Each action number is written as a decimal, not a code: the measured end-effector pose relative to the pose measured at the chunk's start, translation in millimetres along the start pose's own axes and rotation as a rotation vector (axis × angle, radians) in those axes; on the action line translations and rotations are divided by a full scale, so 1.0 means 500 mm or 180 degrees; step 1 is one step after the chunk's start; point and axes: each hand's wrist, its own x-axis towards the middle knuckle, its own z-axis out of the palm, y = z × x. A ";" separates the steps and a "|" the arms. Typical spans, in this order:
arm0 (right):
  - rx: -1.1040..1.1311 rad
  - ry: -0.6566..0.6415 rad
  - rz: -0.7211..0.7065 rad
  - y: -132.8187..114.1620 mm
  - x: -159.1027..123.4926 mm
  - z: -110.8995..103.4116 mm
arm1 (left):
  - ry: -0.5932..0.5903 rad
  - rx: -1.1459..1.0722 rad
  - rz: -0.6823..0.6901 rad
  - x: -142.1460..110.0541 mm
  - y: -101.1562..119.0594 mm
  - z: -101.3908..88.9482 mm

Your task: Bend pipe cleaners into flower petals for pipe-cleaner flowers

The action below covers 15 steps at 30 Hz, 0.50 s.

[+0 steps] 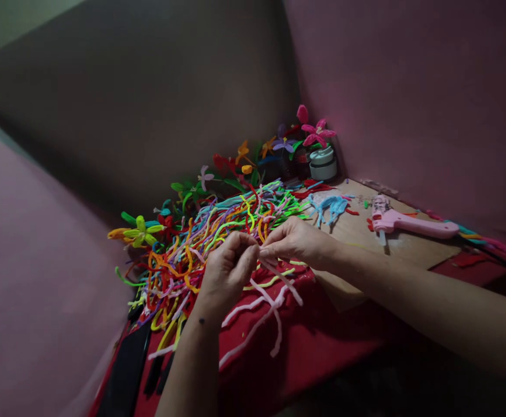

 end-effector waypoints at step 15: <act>-0.0288 -0.0074 0.0155 0.032 0.002 0.012 | 0.0305 0.0182 -0.0321 0.012 -0.014 0.007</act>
